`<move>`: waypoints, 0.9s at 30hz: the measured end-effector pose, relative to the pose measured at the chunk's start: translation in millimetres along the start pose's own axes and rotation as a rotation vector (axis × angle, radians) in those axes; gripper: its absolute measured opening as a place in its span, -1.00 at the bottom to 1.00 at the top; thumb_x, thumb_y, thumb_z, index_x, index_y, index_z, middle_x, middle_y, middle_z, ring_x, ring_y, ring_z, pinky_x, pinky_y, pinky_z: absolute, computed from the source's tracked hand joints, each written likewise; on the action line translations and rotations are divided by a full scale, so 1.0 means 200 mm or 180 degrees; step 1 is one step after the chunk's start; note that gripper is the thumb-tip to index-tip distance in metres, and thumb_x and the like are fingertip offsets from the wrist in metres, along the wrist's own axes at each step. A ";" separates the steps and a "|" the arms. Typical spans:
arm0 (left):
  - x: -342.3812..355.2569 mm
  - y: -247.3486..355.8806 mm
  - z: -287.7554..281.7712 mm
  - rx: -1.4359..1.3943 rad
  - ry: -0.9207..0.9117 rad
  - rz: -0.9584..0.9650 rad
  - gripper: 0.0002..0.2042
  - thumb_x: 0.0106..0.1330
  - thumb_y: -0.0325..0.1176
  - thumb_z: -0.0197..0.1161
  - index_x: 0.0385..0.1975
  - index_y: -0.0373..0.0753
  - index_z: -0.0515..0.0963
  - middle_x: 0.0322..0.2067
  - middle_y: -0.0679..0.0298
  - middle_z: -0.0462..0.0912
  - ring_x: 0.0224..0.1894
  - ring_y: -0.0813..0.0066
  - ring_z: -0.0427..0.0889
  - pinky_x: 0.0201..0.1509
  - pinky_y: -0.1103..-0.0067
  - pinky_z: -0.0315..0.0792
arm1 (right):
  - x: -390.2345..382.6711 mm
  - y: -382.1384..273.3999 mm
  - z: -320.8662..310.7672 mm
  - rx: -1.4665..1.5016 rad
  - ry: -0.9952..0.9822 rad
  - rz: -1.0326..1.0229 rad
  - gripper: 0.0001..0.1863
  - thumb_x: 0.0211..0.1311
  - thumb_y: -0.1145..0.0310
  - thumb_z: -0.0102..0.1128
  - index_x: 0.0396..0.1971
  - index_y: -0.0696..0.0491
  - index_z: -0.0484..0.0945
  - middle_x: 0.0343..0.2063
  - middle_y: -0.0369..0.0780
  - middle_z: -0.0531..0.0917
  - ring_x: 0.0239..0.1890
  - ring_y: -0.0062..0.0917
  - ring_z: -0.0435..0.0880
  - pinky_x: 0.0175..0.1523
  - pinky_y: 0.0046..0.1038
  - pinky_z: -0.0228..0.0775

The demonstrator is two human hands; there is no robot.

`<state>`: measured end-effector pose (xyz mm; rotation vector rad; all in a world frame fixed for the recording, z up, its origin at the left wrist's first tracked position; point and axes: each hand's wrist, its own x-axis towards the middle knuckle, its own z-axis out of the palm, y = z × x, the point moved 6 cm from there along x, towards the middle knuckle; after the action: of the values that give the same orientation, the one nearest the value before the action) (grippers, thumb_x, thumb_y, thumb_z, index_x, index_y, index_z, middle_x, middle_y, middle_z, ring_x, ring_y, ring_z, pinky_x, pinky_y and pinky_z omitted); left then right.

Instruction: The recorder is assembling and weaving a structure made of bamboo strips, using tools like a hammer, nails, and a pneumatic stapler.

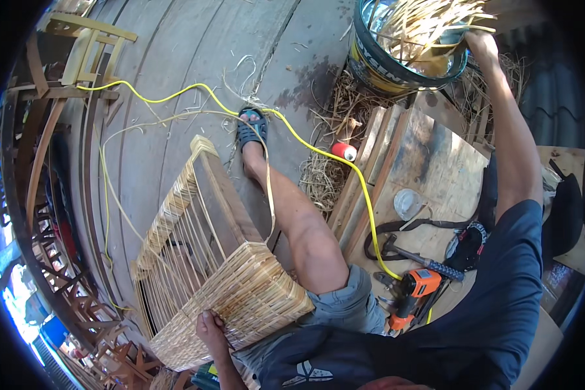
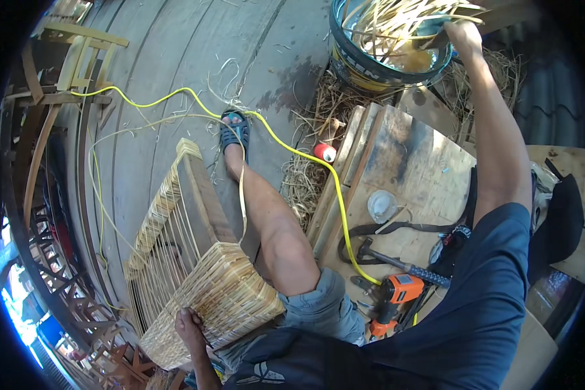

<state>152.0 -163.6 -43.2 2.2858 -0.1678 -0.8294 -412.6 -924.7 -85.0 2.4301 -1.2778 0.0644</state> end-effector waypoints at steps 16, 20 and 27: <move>-0.02 -0.08 -0.05 -0.0108 0.0144 -0.0011 -0.69 0.39 -0.13 -0.02 -0.51 -0.21 0.39 -0.76 0.41 0.31 -0.81 0.70 0.23 -0.77 0.75 0.11 | -0.37 -0.47 -0.14 0.2420 -0.0858 0.0922 -0.37 -0.10 0.41 -0.09 0.13 0.03 0.33 -0.42 -0.01 0.53 -0.27 -0.21 0.55 -0.13 -0.30 0.36; -0.02 -0.09 -0.04 -0.0251 0.0173 -0.0062 -0.71 0.41 -0.21 -0.04 -0.51 -0.24 0.41 -0.76 0.40 0.32 -0.80 0.71 0.21 -0.75 0.75 0.11 | -0.26 -0.53 -0.26 0.1083 -0.1536 0.0979 -0.48 -0.06 0.32 0.00 0.02 0.02 0.42 -0.22 0.06 0.50 -0.10 -0.12 0.51 -0.03 -0.23 0.38; -0.02 -0.11 -0.04 -0.0318 0.0194 -0.0089 -0.71 0.42 -0.20 -0.05 -0.50 -0.24 0.41 -0.77 0.40 0.31 -0.79 0.72 0.21 -0.75 0.76 0.10 | -0.25 -0.62 -0.27 0.0810 -0.0688 0.0302 -0.48 -0.02 0.12 0.29 -0.06 0.03 0.44 -0.16 -0.03 0.53 -0.07 -0.08 0.49 0.02 -0.20 0.36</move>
<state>151.7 -140.5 -51.7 2.2211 -0.0657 -0.7640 -336.0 -802.8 -85.1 2.6469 -1.5644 -0.0109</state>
